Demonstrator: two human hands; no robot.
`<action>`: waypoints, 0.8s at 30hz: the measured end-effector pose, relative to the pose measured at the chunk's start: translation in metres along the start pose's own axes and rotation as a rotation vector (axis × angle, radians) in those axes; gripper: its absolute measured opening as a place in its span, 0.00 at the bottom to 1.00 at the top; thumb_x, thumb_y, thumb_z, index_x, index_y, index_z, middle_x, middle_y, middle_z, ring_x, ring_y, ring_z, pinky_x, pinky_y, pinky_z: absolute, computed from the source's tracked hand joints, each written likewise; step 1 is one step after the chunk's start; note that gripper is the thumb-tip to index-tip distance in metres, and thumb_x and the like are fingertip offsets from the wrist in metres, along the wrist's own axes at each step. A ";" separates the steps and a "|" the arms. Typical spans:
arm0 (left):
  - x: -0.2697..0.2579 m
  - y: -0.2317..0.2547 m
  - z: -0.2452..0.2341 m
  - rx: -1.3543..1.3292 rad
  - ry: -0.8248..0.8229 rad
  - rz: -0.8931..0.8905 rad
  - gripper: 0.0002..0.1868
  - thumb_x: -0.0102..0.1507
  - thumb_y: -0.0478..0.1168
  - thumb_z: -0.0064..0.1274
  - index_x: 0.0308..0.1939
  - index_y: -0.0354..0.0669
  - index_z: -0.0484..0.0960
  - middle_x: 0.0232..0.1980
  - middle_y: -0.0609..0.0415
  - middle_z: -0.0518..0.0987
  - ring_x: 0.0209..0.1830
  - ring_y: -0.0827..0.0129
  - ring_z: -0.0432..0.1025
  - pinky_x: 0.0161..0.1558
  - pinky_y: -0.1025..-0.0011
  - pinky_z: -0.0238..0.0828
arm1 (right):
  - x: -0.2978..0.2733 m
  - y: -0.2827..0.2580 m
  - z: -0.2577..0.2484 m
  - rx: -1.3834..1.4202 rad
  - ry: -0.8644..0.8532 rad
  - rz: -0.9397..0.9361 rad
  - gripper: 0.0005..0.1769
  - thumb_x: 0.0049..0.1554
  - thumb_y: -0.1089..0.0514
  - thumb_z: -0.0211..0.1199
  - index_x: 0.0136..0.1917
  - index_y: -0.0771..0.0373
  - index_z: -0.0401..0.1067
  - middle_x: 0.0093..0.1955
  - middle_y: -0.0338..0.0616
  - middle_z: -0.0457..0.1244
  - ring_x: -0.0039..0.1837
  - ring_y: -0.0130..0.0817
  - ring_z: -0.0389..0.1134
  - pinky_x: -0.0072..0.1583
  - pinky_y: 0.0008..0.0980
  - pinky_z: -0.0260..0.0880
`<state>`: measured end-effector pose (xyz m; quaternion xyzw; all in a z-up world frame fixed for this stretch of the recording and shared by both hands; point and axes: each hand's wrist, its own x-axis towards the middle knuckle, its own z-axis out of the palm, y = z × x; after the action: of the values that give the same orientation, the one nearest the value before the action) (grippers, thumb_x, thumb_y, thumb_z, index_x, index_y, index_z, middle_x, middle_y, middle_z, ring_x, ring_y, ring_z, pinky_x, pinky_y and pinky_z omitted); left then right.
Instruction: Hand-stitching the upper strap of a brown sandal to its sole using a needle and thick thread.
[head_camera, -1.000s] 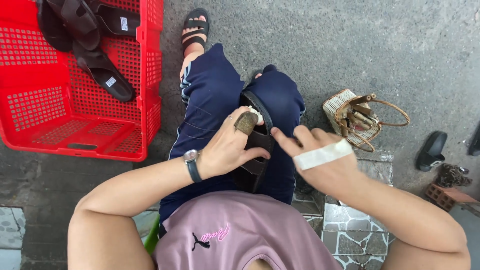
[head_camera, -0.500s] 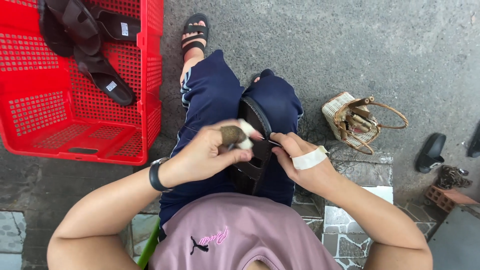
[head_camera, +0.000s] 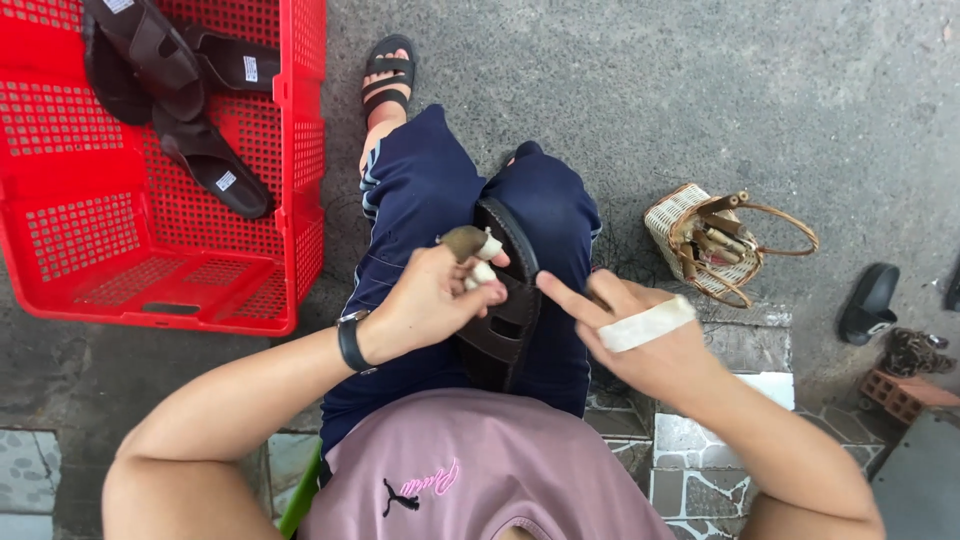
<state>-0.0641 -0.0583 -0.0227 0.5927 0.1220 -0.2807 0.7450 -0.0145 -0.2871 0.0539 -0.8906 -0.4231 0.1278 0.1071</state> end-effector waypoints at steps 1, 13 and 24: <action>-0.002 0.002 0.000 0.070 0.034 0.084 0.24 0.54 0.26 0.57 0.54 0.29 0.70 0.31 0.44 0.80 0.21 0.71 0.74 0.22 0.78 0.75 | 0.002 0.003 -0.016 -0.035 -0.135 0.008 0.25 0.53 0.58 0.53 0.65 0.45 0.65 0.39 0.42 0.61 0.32 0.37 0.68 0.33 0.32 0.70; -0.031 0.019 -0.015 0.987 -0.087 0.472 0.37 0.55 0.23 0.37 0.68 0.49 0.63 0.40 0.48 0.65 0.33 0.53 0.63 0.33 0.58 0.65 | -0.001 -0.019 0.020 0.891 -0.222 -0.111 0.08 0.60 0.59 0.50 0.53 0.58 0.65 0.47 0.44 0.63 0.45 0.36 0.68 0.45 0.30 0.68; -0.037 0.010 -0.033 1.099 -0.053 0.542 0.23 0.51 0.23 0.41 0.49 0.37 0.74 0.38 0.47 0.66 0.34 0.51 0.64 0.34 0.56 0.64 | -0.027 0.027 -0.012 1.061 0.015 -0.088 0.02 0.55 0.64 0.57 0.40 0.63 0.70 0.49 0.48 0.59 0.51 0.36 0.67 0.55 0.28 0.66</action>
<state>-0.0834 -0.0152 -0.0042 0.8929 -0.2146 -0.1178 0.3780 -0.0070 -0.3259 0.0605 -0.6965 -0.3364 0.3134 0.5509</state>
